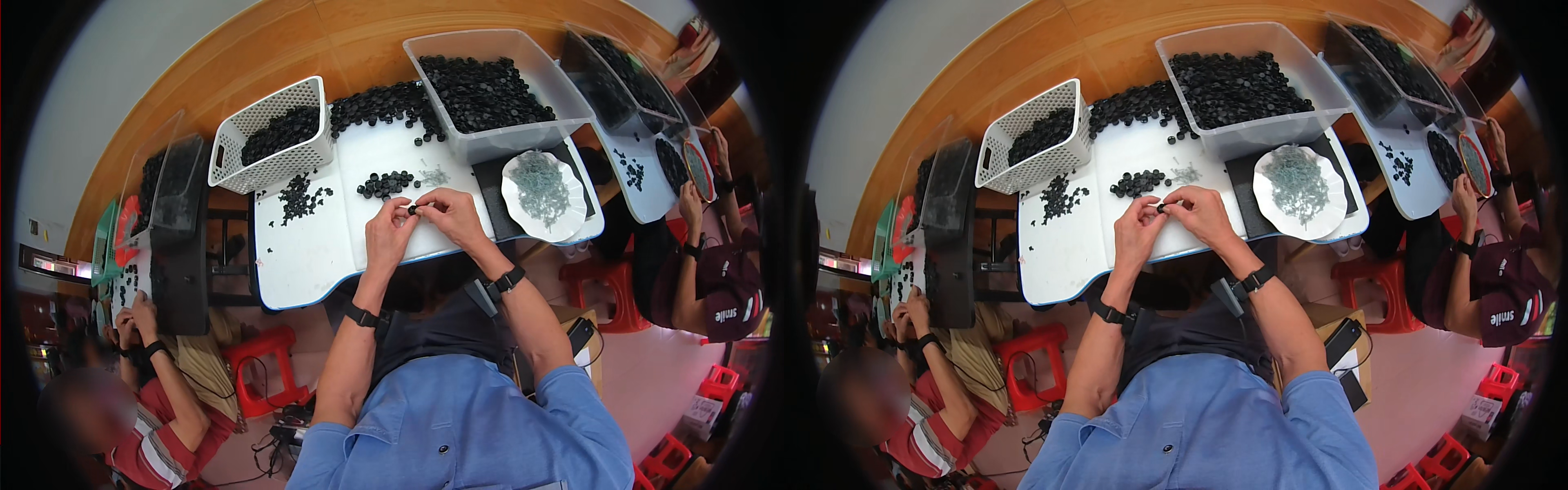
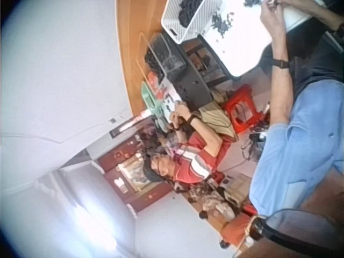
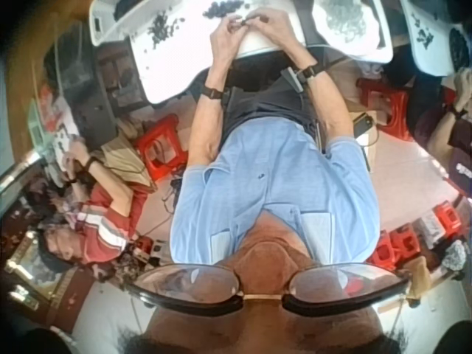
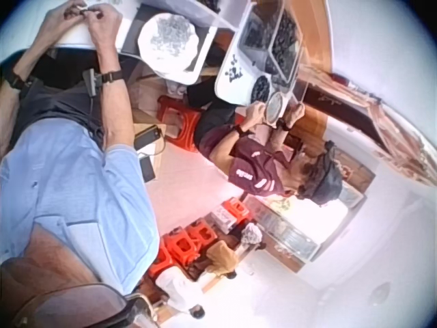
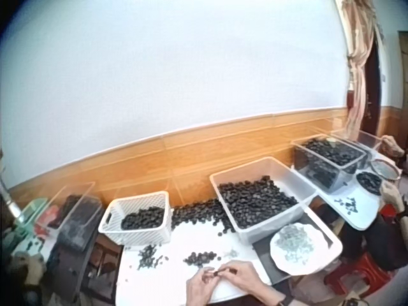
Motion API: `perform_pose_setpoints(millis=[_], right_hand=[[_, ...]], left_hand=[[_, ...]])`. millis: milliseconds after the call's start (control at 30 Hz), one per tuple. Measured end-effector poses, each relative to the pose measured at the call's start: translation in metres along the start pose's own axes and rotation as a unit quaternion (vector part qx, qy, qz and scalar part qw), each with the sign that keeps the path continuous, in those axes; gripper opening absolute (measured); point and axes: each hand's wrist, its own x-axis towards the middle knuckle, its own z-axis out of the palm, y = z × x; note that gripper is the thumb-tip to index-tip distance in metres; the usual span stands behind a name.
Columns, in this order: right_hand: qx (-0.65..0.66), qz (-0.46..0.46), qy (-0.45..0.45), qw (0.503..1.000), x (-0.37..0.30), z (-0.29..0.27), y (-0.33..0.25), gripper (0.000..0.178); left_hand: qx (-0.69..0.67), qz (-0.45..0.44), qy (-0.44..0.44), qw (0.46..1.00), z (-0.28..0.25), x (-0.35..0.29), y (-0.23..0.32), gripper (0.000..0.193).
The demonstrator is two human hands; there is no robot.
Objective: Assembling small plastic components by inserting small pins or pieces into a larger black plastic base.
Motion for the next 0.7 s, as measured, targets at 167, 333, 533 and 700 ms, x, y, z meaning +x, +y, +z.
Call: perform_pose_setpoints(millis=[167,333,533,700], right_hand=[[0.012,-0.01,-0.008,1.0,-0.0006,0.0001,0.0,0.014],[0.025,-0.016,-0.008,1.0,-0.0004,0.0001,-0.0007,0.014],[0.026,-0.008,-0.01,1.0,-0.0005,0.0001,0.0011,0.013],[0.017,-0.009,-0.018,1.0,-0.0004,-0.0014,-0.0015,0.013]], left_hand=[[-0.054,0.003,-0.021,0.998,-0.0036,0.0004,-0.0085,0.031],[-0.066,-0.018,-0.035,0.997,-0.0045,0.0012,-0.0095,0.029],[-0.05,-0.008,-0.032,0.998,-0.0063,0.0002,-0.003,0.027],[-0.049,-0.007,-0.033,0.998,-0.0039,-0.0007,-0.0081,0.028]])
